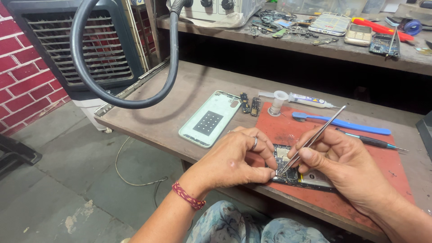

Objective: The person cleans the motherboard of a disassembled smartphone using a small brush. They then use tweezers to position a small component on the circuit board and solder it into place using a soldering iron. The person works on a cluttered workbench with various tools and electronic parts visible.

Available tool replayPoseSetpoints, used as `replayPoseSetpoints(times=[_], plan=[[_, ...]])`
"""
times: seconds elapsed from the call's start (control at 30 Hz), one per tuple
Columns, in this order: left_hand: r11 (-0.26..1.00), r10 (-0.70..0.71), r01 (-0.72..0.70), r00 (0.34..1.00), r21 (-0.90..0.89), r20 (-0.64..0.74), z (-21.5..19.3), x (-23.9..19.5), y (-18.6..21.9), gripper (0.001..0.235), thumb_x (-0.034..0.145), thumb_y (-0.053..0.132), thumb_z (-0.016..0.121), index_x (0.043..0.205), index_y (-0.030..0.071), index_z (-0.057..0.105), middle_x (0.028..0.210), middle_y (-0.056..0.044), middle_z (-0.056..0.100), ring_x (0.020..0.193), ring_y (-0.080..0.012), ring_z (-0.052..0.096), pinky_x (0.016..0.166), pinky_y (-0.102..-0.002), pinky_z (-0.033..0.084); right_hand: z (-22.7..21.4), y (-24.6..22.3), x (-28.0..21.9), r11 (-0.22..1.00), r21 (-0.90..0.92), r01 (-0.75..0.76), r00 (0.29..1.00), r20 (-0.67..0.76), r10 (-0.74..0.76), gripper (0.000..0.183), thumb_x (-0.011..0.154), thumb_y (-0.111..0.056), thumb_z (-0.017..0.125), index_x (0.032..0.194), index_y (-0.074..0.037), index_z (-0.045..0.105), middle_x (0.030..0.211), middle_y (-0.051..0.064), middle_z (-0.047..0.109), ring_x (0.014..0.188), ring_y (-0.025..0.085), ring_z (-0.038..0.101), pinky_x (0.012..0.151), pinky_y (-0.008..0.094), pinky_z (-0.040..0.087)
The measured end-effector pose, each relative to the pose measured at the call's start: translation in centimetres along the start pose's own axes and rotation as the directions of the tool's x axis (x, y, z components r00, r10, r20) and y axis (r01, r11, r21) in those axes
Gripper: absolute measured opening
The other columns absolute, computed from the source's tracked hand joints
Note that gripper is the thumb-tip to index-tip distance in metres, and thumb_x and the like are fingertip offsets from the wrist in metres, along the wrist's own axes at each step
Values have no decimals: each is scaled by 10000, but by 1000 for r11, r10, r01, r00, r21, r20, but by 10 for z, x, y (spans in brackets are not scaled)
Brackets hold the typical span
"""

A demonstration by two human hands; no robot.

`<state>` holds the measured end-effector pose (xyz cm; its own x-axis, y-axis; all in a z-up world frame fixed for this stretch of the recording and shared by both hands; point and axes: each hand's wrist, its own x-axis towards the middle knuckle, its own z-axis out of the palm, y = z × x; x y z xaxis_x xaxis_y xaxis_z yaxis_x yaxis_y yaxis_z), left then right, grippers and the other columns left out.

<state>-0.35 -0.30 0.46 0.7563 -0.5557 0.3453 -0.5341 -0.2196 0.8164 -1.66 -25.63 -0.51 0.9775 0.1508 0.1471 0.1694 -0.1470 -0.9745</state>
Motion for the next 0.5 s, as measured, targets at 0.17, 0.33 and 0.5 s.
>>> replayPoseSetpoints(times=[0.17, 0.33, 0.5], plan=[[1000, -21, 21, 1000, 9, 7, -1, 2, 1, 162, 711, 170, 797, 853, 96, 807, 1055, -23, 693, 888, -110, 692, 765, -234, 616, 3, -3, 0, 999, -39, -28, 1000, -5, 28, 135, 896, -88, 677, 981, 13, 700, 886, 110, 754, 713, 145, 663, 671, 296, 577], [998, 47, -48, 999, 29, 5, -1, 1, 0, 141, 722, 154, 793, 854, 105, 805, 1028, -21, 704, 997, -126, 670, 777, -239, 626, 4, -5, 0, 999, -49, -14, 1000, 6, 14, 139, 894, -94, 674, 978, 13, 702, 895, 105, 757, 742, 136, 684, 686, 290, 588], [999, 49, -49, 999, 20, 6, 0, 1, -1, 133, 718, 142, 791, 845, 105, 797, 1019, -19, 703, 994, -139, 674, 786, -246, 627, 4, -4, 0, 998, -59, -15, 1000, 14, 15, 145, 898, -102, 675, 978, 15, 704, 899, 107, 762, 728, 138, 676, 683, 292, 585]])
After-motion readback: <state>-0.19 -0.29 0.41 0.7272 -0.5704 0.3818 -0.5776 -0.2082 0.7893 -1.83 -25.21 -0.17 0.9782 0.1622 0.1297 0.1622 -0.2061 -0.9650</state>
